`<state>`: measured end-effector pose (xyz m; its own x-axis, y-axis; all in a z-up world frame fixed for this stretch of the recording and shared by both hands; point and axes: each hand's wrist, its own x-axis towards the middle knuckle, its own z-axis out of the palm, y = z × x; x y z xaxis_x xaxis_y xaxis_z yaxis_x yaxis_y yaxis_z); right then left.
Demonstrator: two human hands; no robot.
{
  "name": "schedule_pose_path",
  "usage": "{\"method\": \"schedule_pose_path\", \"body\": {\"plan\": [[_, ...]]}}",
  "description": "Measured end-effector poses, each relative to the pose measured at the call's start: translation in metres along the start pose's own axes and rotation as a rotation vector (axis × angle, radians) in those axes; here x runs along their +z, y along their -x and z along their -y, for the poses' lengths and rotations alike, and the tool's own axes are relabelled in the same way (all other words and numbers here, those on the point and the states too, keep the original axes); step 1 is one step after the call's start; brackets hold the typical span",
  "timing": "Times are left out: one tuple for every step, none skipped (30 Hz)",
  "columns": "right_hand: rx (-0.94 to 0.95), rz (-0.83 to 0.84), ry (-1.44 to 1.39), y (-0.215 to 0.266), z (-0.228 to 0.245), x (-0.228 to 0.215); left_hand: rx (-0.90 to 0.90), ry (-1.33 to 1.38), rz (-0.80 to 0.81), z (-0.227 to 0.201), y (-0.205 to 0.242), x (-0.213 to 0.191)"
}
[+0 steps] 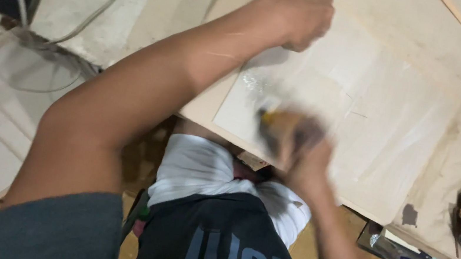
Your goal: The person applies a white substance to a rectangular board using a brush, then smooths it with a cloth. They place a red sheet over the board and smooth it down with a cloth and their hands.
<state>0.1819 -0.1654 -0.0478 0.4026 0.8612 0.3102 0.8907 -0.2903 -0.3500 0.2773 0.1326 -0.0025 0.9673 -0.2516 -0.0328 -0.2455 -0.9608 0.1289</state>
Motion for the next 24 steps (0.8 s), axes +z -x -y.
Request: {"method": "schedule_pose_path", "body": {"plan": [[-0.004, 0.000, 0.000, -0.012, 0.032, -0.013, -0.003, -0.001, -0.002, 0.000, 0.002, -0.004], [0.004, 0.054, -0.244, -0.023, 0.064, -0.026, -0.062, 0.076, 0.074, -0.001, 0.003, -0.008], [0.014, 0.105, -0.484, -0.034, 0.095, -0.040, -0.115, 0.152, 0.148, -0.003, 0.002, -0.012], [0.012, 0.103, -0.479, -0.033, 0.070, -0.042, -0.114, 0.150, 0.143, -0.003, -0.002, -0.016], [0.086, 0.002, -0.400, -0.032, 0.045, -0.044, -0.105, 0.135, 0.169, -0.003, -0.004, -0.018], [0.161, -0.098, -0.319, -0.030, 0.020, -0.045, -0.095, 0.120, 0.195, -0.002, -0.006, -0.020], [0.164, -0.087, -0.324, -0.052, 0.024, -0.047, -0.100, 0.130, 0.201, -0.004, -0.009, -0.016], [0.191, -0.185, -0.220, -0.075, 0.028, -0.048, -0.017, -0.020, 0.223, -0.005, -0.012, -0.013], [0.210, -0.292, -0.108, -0.101, 0.030, -0.052, 0.068, -0.179, 0.234, -0.004, -0.019, -0.016], [0.206, -0.292, -0.104, -0.081, 0.035, -0.041, 0.066, -0.179, 0.229, -0.008, -0.015, -0.026], [0.140, -0.170, -0.070, -0.063, 0.040, -0.028, -0.028, -0.014, 0.229, -0.008, -0.006, -0.035], [0.072, -0.049, -0.035, -0.045, 0.045, -0.015, -0.122, 0.152, 0.225, -0.009, 0.002, -0.044], [0.069, -0.053, -0.037, -0.050, 0.064, -0.020, -0.125, 0.147, 0.225, -0.010, 0.004, -0.047], [-0.027, 0.017, -0.282, -0.054, 0.082, -0.026, -0.164, 0.171, 0.277, -0.010, 0.006, -0.049], [-0.124, 0.085, -0.524, -0.058, 0.100, -0.032, -0.202, 0.194, 0.327, -0.012, 0.006, -0.052], [-0.128, 0.080, -0.525, -0.065, 0.087, -0.038, -0.203, 0.189, 0.327, -0.013, 0.007, -0.056], [-0.025, 0.025, -0.346, -0.073, 0.074, -0.043, -0.222, 0.202, 0.318, -0.013, 0.008, -0.059], [0.078, -0.031, -0.167, -0.080, 0.061, -0.048, -0.241, 0.215, 0.310, -0.013, 0.010, -0.063], [0.073, -0.030, -0.170, -0.099, 0.053, -0.042, -0.247, 0.214, 0.310, -0.013, 0.008, -0.064], [-0.021, -0.087, -0.100, -0.118, 0.046, -0.035, -0.235, 0.195, 0.324, -0.012, 0.006, -0.064], [-0.119, -0.144, -0.029, -0.140, 0.038, -0.029, -0.223, 0.176, 0.335, -0.010, 0.003, -0.066], [-0.127, -0.145, -0.031, -0.133, 0.045, -0.023, -0.231, 0.173, 0.332, -0.006, -0.006, -0.062], [-0.076, -0.072, 0.018, -0.125, 0.053, -0.016, -0.180, 0.156, 0.327, -0.003, -0.015, -0.055], [-0.027, 0.002, 0.069, -0.117, 0.061, -0.009, -0.128, 0.140, 0.323, 0.001, -0.023, -0.048]]}}
